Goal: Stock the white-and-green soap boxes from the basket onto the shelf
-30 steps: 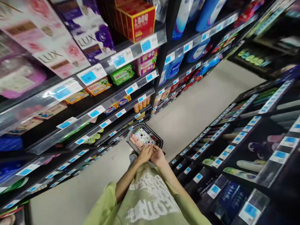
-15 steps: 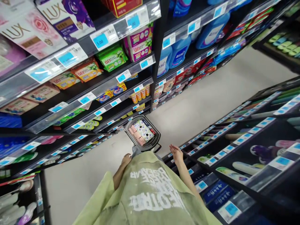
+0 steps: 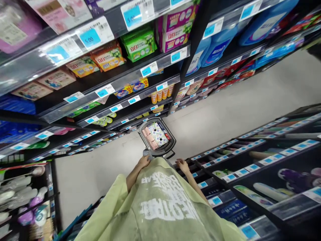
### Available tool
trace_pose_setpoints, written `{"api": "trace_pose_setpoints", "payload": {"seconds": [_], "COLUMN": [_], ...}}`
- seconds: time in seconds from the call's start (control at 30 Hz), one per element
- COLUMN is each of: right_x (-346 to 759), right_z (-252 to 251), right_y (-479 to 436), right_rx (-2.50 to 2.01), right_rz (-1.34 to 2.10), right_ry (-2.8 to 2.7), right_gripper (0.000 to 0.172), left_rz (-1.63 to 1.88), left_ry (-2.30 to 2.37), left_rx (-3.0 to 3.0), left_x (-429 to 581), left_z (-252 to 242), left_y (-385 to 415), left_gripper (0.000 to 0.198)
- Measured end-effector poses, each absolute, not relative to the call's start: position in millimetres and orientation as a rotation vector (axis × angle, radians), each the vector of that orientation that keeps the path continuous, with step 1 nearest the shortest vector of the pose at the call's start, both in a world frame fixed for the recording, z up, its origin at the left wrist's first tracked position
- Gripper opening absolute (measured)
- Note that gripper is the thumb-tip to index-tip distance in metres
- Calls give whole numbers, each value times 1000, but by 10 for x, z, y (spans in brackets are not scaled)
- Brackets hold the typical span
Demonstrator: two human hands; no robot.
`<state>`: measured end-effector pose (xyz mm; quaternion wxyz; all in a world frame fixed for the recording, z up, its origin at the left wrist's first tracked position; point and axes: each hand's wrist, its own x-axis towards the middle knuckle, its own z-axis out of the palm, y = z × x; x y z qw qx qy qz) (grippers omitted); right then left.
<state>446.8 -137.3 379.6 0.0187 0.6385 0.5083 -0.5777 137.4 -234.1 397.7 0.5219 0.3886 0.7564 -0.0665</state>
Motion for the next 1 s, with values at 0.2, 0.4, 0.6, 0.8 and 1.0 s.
{"api": "trace_pose_setpoints", "payload": {"seconds": [0.2,0.4,0.6,0.8,1.0], "right_x": [4131,4012,3986,3821,3459], "right_z": [3591,3546,3358,2908,2474], "right_y": [-1615,-1732,-1570,-1522,-1912], "right_rx": [1936,1859,1908,2035,2085], "right_rz": [-1780,-1744,-1672,-1725,-1771], "right_ry": [1434,1423,1421,1391,1249], "right_gripper": [13,13,11,31,28], "left_rz": [-253,-253,-288,-448,-579], "left_ry": [1775,1764,1764,1673,1640], "left_rx": [967,1012,1044,1058,1120], "left_x": [1219,1076,901,680,508], "left_z": [3873,3817,3720,3333,2729], "left_y": [-2370,-2252,-2211,-2135,-1645], "left_gripper": [40,36,34,32,35]}}
